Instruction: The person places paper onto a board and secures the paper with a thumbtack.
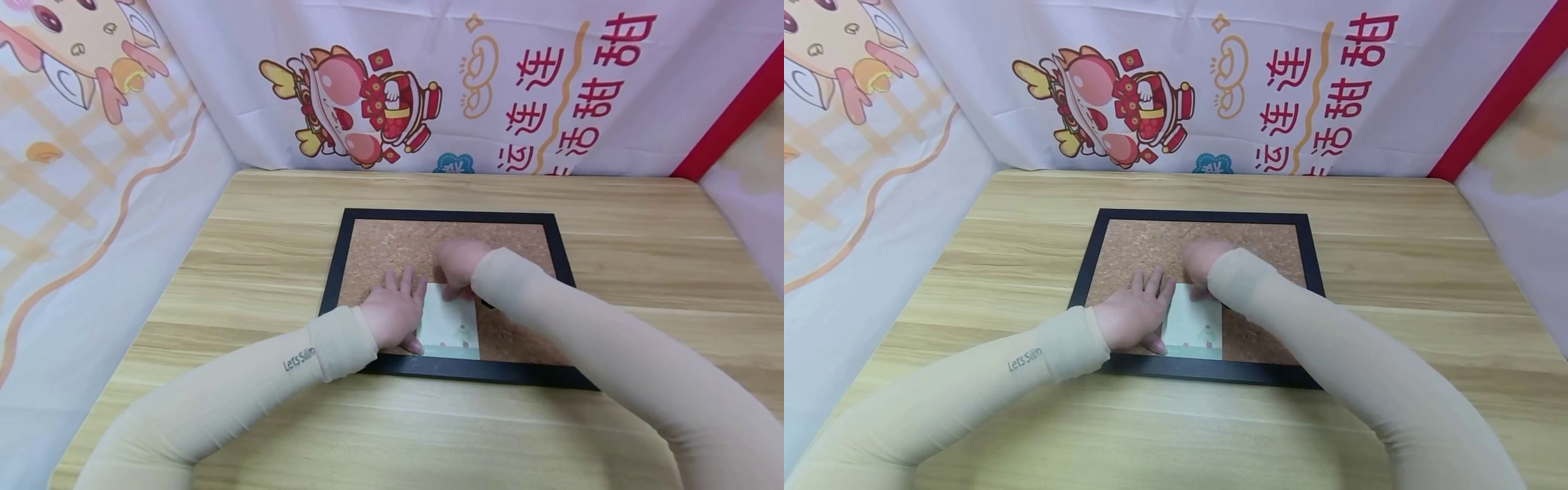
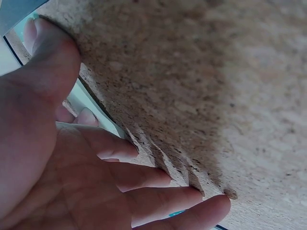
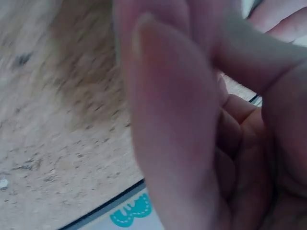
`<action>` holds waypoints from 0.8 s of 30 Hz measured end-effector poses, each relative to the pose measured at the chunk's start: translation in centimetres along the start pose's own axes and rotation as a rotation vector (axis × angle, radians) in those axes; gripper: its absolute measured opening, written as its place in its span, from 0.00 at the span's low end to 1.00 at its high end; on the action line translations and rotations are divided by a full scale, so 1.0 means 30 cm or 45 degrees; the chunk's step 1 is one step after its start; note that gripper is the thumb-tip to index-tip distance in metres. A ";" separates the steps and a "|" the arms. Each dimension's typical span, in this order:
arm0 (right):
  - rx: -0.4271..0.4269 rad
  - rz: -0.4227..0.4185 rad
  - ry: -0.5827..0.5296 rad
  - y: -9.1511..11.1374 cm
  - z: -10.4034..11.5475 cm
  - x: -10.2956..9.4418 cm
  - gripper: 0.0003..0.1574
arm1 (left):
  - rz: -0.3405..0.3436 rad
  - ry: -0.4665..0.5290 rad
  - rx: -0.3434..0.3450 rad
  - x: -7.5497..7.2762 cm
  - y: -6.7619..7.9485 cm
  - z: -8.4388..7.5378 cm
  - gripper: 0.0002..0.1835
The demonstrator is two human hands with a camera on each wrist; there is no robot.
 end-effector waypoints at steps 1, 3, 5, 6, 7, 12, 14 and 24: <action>-0.003 -0.009 0.034 0.003 -0.001 -0.003 0.13 | 0.001 0.005 0.001 -0.002 0.001 0.000 0.63; -0.007 -0.012 0.097 0.013 0.003 -0.006 0.17 | -0.002 0.006 0.005 -0.004 0.004 0.001 0.63; -0.002 -0.017 0.117 0.021 0.012 -0.008 0.20 | -0.005 -0.007 0.007 -0.008 0.006 0.001 0.63; -0.017 -0.022 0.144 0.026 0.021 -0.008 0.21 | -0.006 -0.015 0.007 -0.009 0.007 0.001 0.62; -0.027 -0.027 0.168 0.030 0.029 -0.009 0.22 | -0.007 -0.021 0.007 -0.011 0.008 0.002 0.62; -0.074 -0.055 0.287 0.036 0.059 -0.014 0.20 | -0.007 -0.031 0.001 -0.017 0.016 0.004 0.63; -0.074 -0.048 0.322 0.030 0.060 -0.013 0.19 | -0.008 -0.026 0.001 -0.017 0.015 0.004 0.63; -0.064 0.055 -0.047 0.001 -0.013 -0.001 0.08 | -0.019 -0.014 0.005 -0.011 0.012 -0.001 0.63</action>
Point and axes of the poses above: each hand's wrist, its own y-axis away from the middle knuckle, its own x-axis out of the palm, z = x × y, the point moved 8 cm from there along -y, towards the middle knuckle, and after that the axes turned 15 degrees about -y, right-handed, at the moved point
